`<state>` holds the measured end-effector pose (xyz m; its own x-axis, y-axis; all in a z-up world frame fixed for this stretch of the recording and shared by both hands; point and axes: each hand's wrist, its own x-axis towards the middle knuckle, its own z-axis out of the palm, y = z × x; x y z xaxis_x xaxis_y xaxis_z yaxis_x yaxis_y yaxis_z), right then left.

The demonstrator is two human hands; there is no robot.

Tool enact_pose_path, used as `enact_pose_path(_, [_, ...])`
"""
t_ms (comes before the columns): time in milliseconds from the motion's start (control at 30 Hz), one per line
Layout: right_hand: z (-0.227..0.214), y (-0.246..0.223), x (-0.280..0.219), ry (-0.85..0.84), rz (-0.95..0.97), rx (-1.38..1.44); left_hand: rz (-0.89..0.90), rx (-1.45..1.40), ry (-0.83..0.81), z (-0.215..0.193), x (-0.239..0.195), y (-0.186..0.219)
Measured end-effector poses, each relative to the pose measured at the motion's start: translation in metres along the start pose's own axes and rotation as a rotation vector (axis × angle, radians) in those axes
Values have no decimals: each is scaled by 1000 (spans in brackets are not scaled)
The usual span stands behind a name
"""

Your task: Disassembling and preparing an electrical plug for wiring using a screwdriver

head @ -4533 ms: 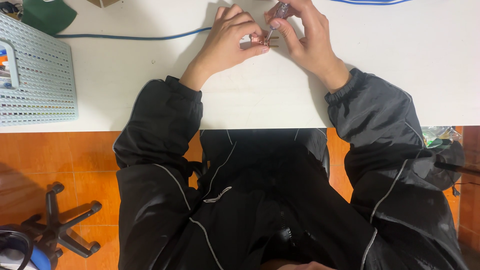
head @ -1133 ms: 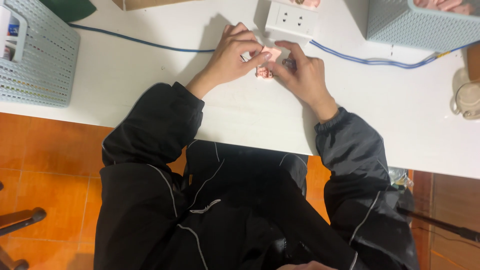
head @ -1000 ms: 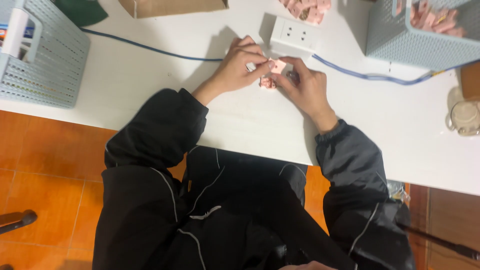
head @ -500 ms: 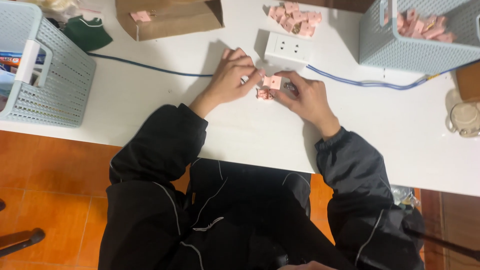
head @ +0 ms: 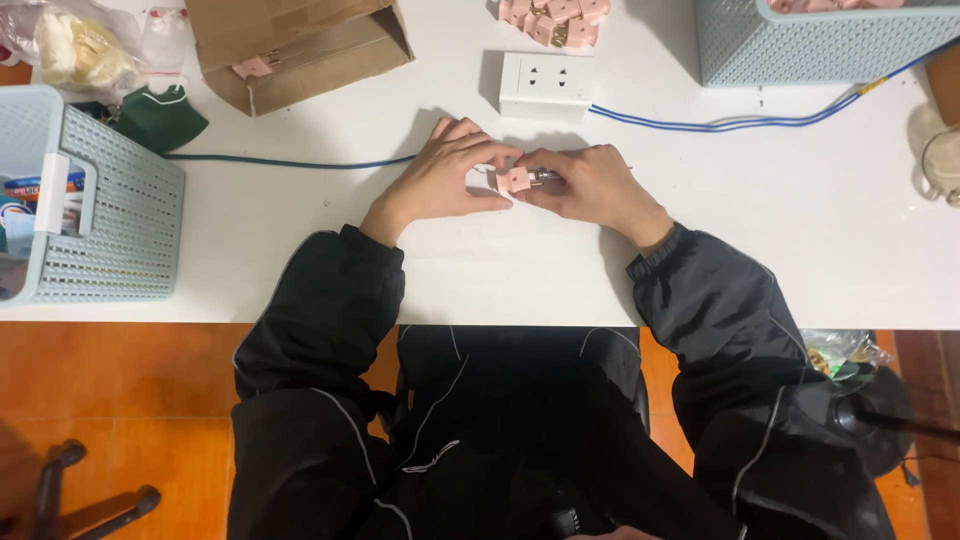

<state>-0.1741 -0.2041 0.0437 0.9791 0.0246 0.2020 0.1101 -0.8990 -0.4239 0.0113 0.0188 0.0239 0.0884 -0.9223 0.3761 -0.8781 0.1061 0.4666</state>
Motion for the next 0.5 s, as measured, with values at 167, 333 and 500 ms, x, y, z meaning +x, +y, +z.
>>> enact_pose_path(167, [4, 1, 0, -27, 12, -55, -31, 4, -49, 0, -1, 1])
enact_pose_path(333, [4, 1, 0, -46, 39, -65, -18, 38, -31, 6, -3, -9])
enact_pose_path(500, [5, 4, -1, -57, 47, -93, -27, 36, -29, 10, -4, -11])
